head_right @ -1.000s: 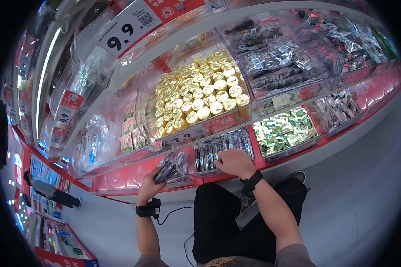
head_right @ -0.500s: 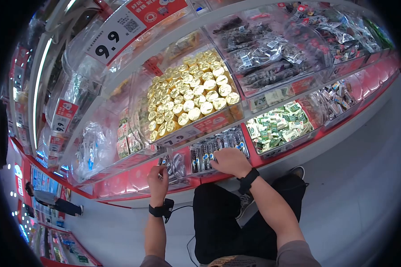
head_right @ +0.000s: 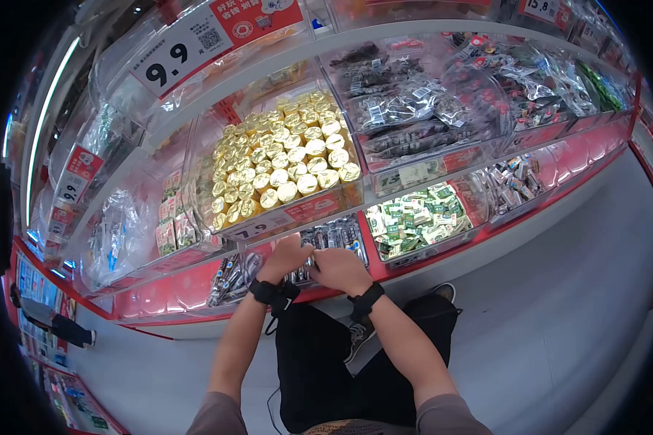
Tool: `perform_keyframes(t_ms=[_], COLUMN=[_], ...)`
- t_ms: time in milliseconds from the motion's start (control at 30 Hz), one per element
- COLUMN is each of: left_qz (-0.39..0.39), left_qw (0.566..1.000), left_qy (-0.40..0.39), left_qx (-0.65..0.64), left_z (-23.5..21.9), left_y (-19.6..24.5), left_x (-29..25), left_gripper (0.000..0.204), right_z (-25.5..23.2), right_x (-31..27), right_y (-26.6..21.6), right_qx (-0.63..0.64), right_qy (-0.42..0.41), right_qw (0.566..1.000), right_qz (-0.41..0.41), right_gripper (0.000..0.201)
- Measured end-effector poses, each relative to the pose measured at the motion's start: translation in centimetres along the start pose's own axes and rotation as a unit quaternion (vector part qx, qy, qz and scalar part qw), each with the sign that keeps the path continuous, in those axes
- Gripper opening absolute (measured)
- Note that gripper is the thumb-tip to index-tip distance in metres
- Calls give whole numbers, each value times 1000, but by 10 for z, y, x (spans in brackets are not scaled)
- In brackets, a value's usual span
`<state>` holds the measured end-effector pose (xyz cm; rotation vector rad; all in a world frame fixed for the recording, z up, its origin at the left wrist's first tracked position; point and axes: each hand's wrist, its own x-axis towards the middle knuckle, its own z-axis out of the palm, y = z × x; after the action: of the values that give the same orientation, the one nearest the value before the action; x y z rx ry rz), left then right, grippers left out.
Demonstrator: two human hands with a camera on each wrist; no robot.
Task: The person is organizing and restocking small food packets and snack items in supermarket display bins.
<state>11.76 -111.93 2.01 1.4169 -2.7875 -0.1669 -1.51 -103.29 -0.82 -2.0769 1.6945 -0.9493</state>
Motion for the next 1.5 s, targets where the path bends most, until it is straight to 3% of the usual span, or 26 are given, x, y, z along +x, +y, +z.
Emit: perform_keyframes(t_ms=[33, 100, 167, 500, 1100, 1200, 1500], left_qz=[58, 69, -28, -97, -125, -120, -121], left_qw=[997, 996, 996, 989, 984, 983, 977], left_qy=[1, 27, 73, 110, 117, 125, 147], left_qx=[53, 59, -38, -30, -52, -63, -100], left_z=[17, 20, 25, 29, 30, 33, 37], left_y=[-20, -29, -31, -61, -69, -69, -52], left_x=[16, 28, 31, 47, 36, 36, 45], left_gripper=[46, 45, 43, 44, 44, 43, 43], right_z=[-5, -9, -8, -5, 0, -6, -6], right_x=[-1, 0, 0, 3, 5, 7, 9], right_y=[-4, -9, -8, -6, -3, -8, -15], right_qx=[-13, -27, -24, -22, -19, -23, -1], right_qy=[-19, -40, -39, -56, -35, -79, -84], right_qw=[1000, 999, 999, 998, 999, 996, 996], right_qz=[1, 0, -3, 12, -21, 20, 38], right_gripper=[29, 28, 29, 31, 29, 29, 26])
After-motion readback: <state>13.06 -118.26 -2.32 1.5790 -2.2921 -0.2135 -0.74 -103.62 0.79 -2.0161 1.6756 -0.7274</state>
